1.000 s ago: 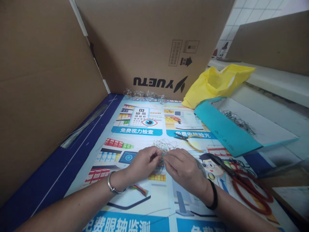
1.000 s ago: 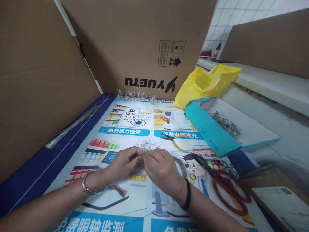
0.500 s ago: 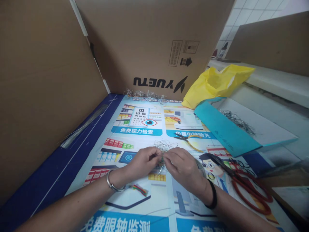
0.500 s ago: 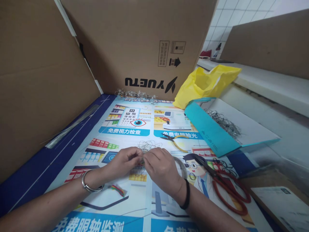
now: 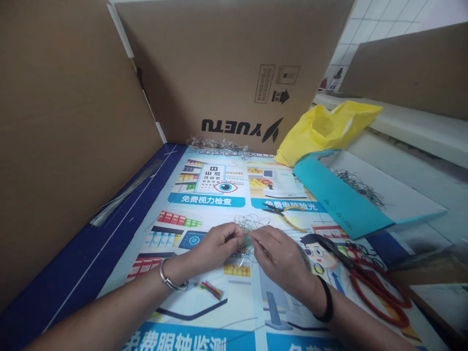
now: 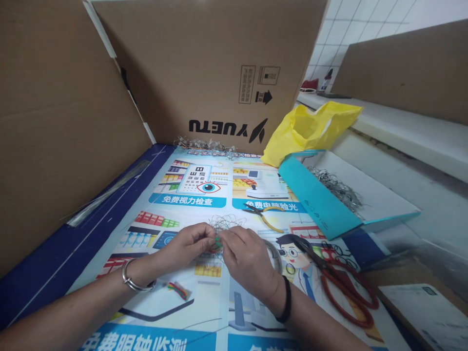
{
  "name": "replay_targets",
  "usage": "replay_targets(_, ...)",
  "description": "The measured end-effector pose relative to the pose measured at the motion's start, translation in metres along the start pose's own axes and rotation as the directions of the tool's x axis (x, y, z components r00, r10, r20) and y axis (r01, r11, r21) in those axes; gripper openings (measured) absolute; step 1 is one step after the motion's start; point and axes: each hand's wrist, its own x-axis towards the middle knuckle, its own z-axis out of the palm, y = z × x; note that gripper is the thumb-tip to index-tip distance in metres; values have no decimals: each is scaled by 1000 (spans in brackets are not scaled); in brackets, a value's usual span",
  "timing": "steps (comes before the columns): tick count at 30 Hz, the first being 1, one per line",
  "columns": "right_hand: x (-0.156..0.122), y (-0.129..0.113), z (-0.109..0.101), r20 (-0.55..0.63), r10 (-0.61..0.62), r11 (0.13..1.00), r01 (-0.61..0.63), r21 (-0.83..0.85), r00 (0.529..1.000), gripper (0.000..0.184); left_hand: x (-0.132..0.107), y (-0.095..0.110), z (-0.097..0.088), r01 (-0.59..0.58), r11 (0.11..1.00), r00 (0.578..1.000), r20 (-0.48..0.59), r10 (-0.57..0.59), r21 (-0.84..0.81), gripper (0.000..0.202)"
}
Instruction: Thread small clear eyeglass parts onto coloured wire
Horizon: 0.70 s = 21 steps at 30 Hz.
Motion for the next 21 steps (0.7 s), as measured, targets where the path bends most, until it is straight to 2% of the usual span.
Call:
replay_targets(10, 0, -3, -3, 48, -52, 996, 55, -65, 997, 6, 0, -2, 1, 7, 999, 1000, 12, -6, -51, 12)
replay_targets(14, 2, -4, -1, 62, -55, 995, 60, -81, 997, 16, 0, -3, 1, 16, 1000, 1000, 5, -16, -18, 12)
replay_targets(21, 2, -4, 1, 123, -45, 973, 71, -221, 991, 25, 0, 0, 1, -2, 997, 1000, 0, 2, 73, 13)
